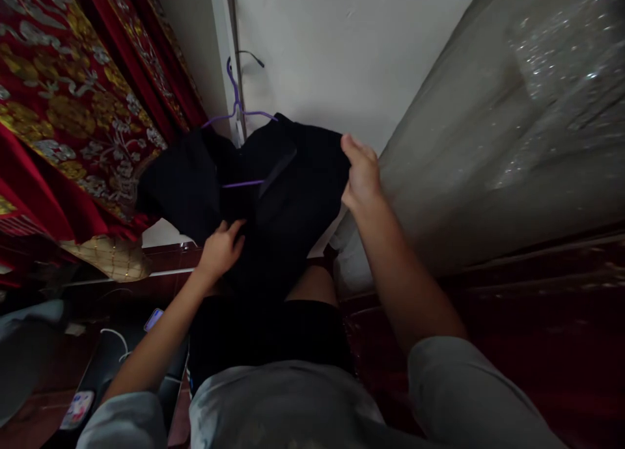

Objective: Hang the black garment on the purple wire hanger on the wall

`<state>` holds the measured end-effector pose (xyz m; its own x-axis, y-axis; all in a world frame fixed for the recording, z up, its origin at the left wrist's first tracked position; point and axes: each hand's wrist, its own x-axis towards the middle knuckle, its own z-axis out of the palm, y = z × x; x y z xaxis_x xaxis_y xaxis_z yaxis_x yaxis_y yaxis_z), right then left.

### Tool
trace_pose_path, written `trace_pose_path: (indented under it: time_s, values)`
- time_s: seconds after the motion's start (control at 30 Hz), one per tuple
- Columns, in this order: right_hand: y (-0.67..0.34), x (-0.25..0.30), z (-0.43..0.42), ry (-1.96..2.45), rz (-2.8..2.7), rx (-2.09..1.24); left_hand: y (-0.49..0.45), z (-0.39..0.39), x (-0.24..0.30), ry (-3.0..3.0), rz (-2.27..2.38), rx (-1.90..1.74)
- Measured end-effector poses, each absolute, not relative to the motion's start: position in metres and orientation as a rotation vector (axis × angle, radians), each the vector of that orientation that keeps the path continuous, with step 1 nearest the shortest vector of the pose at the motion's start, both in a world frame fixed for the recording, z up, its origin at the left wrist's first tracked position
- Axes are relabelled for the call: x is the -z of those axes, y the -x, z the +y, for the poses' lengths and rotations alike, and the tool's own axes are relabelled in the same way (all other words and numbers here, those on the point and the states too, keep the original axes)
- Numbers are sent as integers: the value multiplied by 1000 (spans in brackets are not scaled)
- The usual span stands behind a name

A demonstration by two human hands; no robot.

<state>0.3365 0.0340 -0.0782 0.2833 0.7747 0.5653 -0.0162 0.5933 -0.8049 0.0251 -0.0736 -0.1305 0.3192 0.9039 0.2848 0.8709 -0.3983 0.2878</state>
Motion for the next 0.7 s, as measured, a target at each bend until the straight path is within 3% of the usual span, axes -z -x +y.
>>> trace_pose_path:
  time_s: [0.07,0.17,0.33,0.4,0.5,0.7]
  values:
    - [-342,98,38,827,-1139,-629,-32,-79,160,-2409,1690,-612]
    - [-342,117,40,905,-1060,-611,-39,-91,194,-2282,1601,-874]
    - [-286,148,-24,1059,-1040,-213,-54,-100,217,-2116,1448,-1203]
    - [-246,175,-63,1099,-1081,-335,-63,-101,223,-2010,1423,-1270]
    - [-194,223,-105,1154,-1096,-810,-74,-107,234,-1793,1362,-1392]
    - [-174,253,-110,1118,-1109,-980,-74,-121,240,-1617,1266,-1543]
